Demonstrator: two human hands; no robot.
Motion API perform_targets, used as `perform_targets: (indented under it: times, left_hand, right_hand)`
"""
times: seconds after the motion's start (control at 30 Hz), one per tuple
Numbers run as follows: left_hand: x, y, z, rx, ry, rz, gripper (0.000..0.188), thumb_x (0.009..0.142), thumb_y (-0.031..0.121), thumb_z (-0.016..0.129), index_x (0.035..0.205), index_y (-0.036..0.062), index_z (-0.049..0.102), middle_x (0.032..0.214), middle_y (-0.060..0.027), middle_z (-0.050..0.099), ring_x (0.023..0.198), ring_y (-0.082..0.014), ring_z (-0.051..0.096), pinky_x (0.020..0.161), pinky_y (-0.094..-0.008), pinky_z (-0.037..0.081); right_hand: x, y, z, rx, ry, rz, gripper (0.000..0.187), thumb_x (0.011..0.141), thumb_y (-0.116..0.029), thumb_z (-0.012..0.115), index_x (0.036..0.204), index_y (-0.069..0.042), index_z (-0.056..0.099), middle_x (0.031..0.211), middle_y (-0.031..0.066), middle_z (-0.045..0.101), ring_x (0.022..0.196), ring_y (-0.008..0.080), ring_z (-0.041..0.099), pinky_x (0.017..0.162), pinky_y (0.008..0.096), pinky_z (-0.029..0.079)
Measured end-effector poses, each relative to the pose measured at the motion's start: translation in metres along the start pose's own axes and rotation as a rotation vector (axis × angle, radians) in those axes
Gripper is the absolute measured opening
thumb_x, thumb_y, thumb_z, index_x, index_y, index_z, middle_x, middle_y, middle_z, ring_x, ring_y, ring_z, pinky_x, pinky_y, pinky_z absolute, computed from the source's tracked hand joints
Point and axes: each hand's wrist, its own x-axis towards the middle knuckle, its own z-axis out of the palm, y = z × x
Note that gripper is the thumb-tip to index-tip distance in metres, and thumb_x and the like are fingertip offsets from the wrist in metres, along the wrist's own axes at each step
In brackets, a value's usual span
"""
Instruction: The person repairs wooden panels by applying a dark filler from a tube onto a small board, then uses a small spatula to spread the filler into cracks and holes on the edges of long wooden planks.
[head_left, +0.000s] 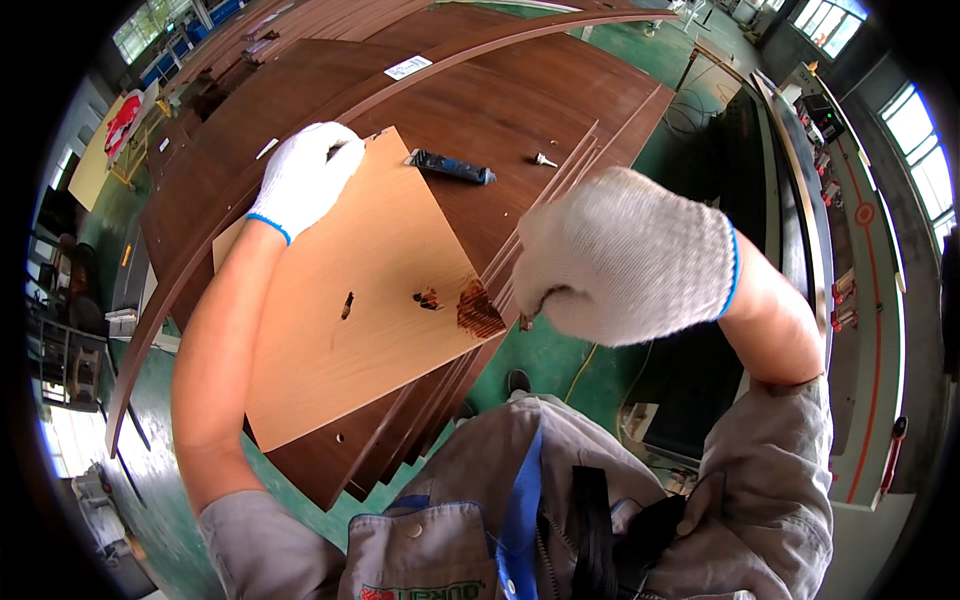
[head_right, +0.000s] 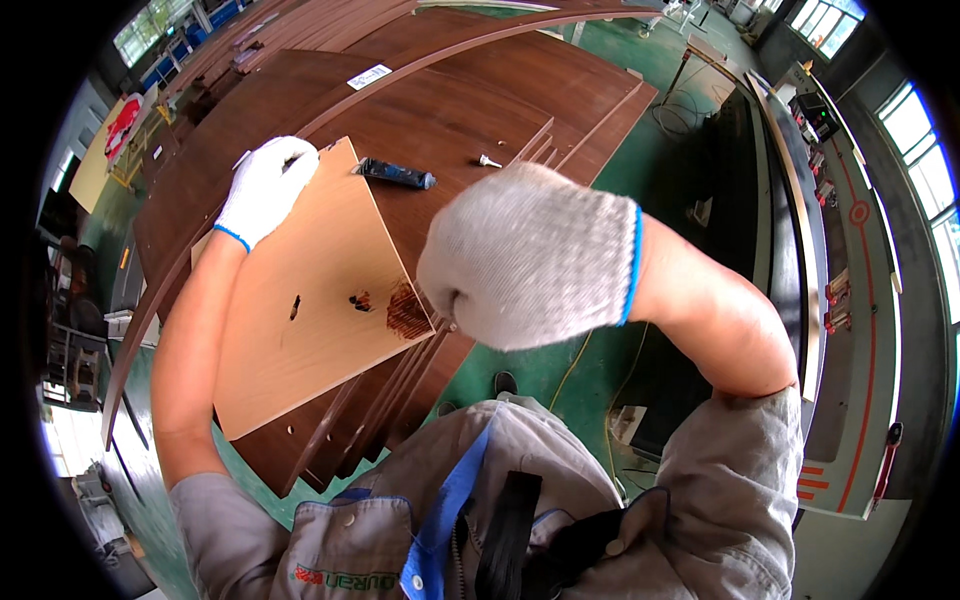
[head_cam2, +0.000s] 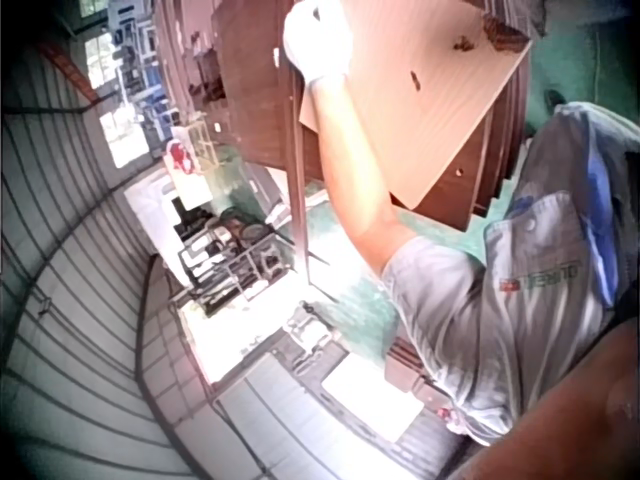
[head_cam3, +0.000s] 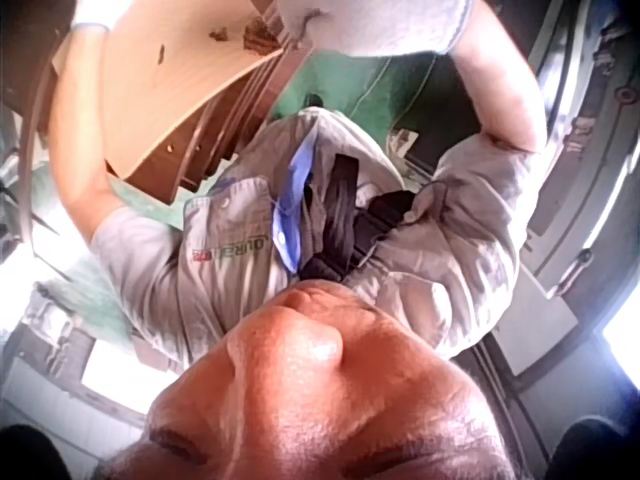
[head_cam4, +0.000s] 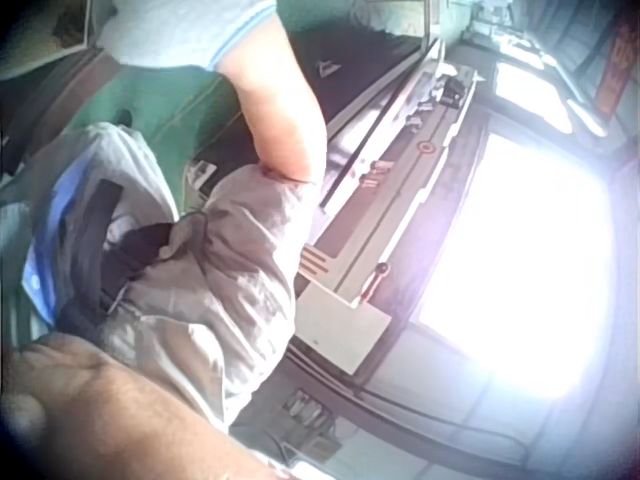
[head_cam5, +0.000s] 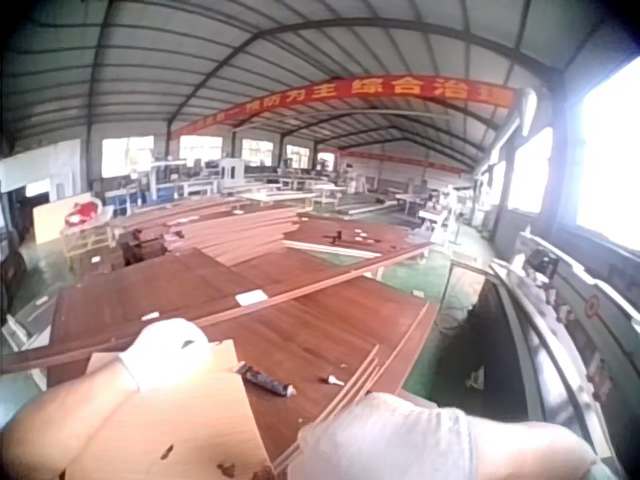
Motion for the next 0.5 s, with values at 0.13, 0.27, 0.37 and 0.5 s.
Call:
perform_targets:
  times: [0.13, 0.27, 0.37, 0.5]
  left_hand:
    - [0.002, -0.001, 0.001, 0.0, -0.007, -0.021, 0.023, 0.098, 0.024, 0.068, 0.101, 0.0025, 0.074, 0.101, -0.0161, 0.074, 0.096, -0.0333, 0.07, 0.087, -0.0425, 0.055]
    - [0.003, 0.001, 0.001, -0.007, -0.008, -0.019, 0.022, 0.098, 0.024, 0.068, 0.101, 0.003, 0.074, 0.101, -0.0158, 0.073, 0.096, -0.0328, 0.07, 0.087, -0.042, 0.054]
    - [0.002, -0.001, 0.002, -0.028, 0.001, -0.018, 0.022, 0.098, 0.024, 0.068, 0.101, 0.003, 0.074, 0.101, -0.0155, 0.073, 0.096, -0.0325, 0.07, 0.087, -0.0413, 0.054]
    - [0.001, -0.002, -0.001, -0.025, -0.004, -0.021, 0.022, 0.098, 0.023, 0.068, 0.102, 0.0027, 0.074, 0.101, -0.0153, 0.073, 0.095, -0.032, 0.069, 0.086, -0.0409, 0.054]
  right_hand:
    - [0.011, -0.001, 0.0, 0.023, 0.08, 0.014, 0.016, 0.081, -0.017, 0.064, 0.084, -0.008, 0.078, 0.086, 0.0131, 0.074, 0.086, 0.0347, 0.072, 0.079, 0.0478, 0.057]
    - [0.025, 0.007, 0.016, 0.031, 0.12, -0.054, 0.016, 0.08, -0.017, 0.065, 0.083, -0.007, 0.077, 0.078, 0.0166, 0.071, 0.079, 0.0389, 0.071, 0.07, 0.0471, 0.057]
    - [0.024, -0.002, 0.002, -0.08, -0.026, 0.006, 0.017, 0.083, -0.018, 0.064, 0.085, -0.009, 0.079, 0.077, 0.0125, 0.069, 0.079, 0.0338, 0.071, 0.073, 0.0454, 0.057]
    - [0.007, 0.005, -0.001, 0.03, 0.011, -0.01, 0.019, 0.083, -0.016, 0.064, 0.09, -0.009, 0.081, 0.084, 0.0116, 0.072, 0.082, 0.0318, 0.072, 0.075, 0.0428, 0.059]
